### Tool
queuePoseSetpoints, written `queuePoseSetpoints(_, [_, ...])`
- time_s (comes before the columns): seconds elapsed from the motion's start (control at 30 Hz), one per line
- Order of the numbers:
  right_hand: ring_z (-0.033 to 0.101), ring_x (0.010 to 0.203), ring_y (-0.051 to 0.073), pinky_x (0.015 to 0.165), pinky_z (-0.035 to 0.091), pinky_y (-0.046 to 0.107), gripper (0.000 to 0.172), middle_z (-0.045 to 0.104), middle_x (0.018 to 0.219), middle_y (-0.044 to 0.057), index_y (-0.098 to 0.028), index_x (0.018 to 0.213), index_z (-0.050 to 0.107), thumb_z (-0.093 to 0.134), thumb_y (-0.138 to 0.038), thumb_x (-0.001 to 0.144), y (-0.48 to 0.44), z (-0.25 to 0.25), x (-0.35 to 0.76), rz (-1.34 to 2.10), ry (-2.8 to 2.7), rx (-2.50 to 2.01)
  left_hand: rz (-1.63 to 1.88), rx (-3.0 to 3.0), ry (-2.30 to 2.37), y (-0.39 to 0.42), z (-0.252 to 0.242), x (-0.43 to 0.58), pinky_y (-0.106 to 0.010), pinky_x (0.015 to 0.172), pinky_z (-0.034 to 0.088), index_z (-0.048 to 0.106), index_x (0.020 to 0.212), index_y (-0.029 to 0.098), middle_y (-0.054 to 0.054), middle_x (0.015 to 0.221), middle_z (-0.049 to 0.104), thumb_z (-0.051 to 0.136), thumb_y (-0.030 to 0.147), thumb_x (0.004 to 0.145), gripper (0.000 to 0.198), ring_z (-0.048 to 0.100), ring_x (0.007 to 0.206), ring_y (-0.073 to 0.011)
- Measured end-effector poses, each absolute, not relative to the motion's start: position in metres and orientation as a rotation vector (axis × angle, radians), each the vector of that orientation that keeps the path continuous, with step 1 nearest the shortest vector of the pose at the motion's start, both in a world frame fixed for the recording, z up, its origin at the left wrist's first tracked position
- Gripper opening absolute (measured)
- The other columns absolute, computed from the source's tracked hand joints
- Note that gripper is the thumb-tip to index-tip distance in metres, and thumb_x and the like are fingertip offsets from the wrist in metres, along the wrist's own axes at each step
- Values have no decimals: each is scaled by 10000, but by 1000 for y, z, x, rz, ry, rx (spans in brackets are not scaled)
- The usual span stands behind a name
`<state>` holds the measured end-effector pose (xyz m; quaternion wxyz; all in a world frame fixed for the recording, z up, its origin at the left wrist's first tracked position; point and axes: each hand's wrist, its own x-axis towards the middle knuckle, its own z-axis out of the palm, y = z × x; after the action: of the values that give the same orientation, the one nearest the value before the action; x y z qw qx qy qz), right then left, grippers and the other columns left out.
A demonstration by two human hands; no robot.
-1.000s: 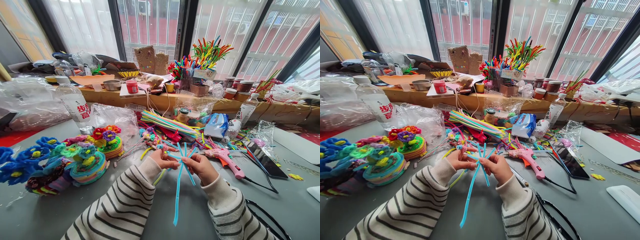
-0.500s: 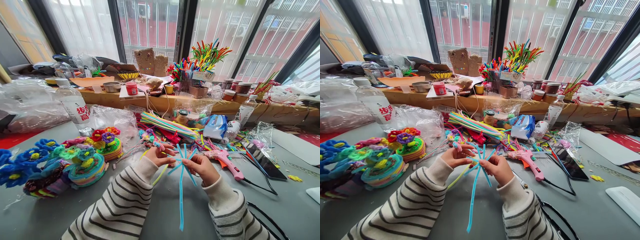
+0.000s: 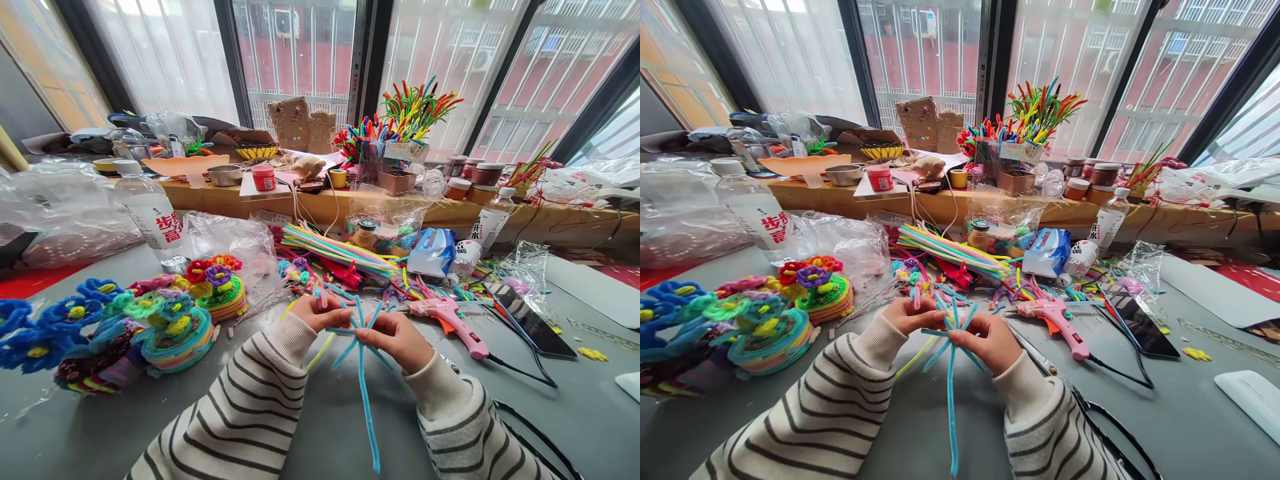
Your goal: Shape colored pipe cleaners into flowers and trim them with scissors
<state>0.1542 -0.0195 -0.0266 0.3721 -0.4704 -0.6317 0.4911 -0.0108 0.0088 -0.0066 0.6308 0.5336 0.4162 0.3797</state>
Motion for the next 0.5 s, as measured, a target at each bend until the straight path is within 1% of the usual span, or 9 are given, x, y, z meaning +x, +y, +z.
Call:
queuePoseSetpoints(0.1, [494, 567, 137, 523, 372, 236, 262, 568, 572, 11, -138, 612, 612, 597, -399, 606, -20, -27, 153, 1252, -1628, -1222, 894, 1122, 911, 9, -12, -9, -280, 602, 455, 572, 527, 95, -18, 499, 610, 697, 256, 473, 211, 565, 507, -124])
queuePoseSetpoints(0.23, [488, 534, 119, 518, 381, 232, 261, 545, 546, 2, -136, 621, 592, 593, -397, 615, -20, -26, 153, 1301, -1592, -1197, 894, 976, 867, 11, -16, -9, -280, 619, 464, 536, 534, 103, -10, 519, 618, 718, 240, 438, 248, 588, 534, -135])
queuePoseSetpoints(0.5, [488, 492, 104, 506, 385, 227, 234, 529, 509, -12, -135, 586, 563, 606, -364, 613, -19, -27, 154, 1347, -1538, -1162, 840, 907, 933, 10, -9, -8, -261, 546, 472, 531, 548, 105, 3, 462, 595, 737, 268, 372, 316, 582, 499, -131])
